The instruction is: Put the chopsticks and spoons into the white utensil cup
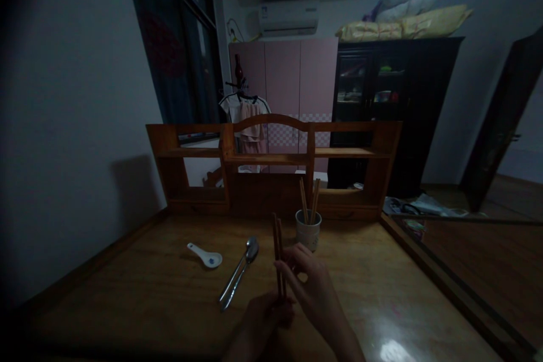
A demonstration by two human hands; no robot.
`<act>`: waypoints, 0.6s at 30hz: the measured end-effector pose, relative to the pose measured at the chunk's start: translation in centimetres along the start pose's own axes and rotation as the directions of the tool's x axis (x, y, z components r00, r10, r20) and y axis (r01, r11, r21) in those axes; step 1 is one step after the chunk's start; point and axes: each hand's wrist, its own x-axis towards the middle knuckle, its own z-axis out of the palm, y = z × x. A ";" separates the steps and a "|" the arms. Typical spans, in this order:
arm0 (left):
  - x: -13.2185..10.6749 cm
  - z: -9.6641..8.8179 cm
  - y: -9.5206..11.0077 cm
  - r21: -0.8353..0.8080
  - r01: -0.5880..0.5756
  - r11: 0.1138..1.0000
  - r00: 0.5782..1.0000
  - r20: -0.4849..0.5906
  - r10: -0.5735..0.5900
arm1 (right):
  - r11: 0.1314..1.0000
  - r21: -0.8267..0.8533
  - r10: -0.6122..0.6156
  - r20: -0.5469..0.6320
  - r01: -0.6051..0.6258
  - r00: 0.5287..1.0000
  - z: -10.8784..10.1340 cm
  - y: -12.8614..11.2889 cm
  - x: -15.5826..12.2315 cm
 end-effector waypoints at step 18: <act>-2.0 -0.4 3.3 0.115 -0.157 0.981 0.988 0.021 0.156 | 0.986 0.158 0.058 0.001 -0.057 0.998 -0.9 0.6 0.0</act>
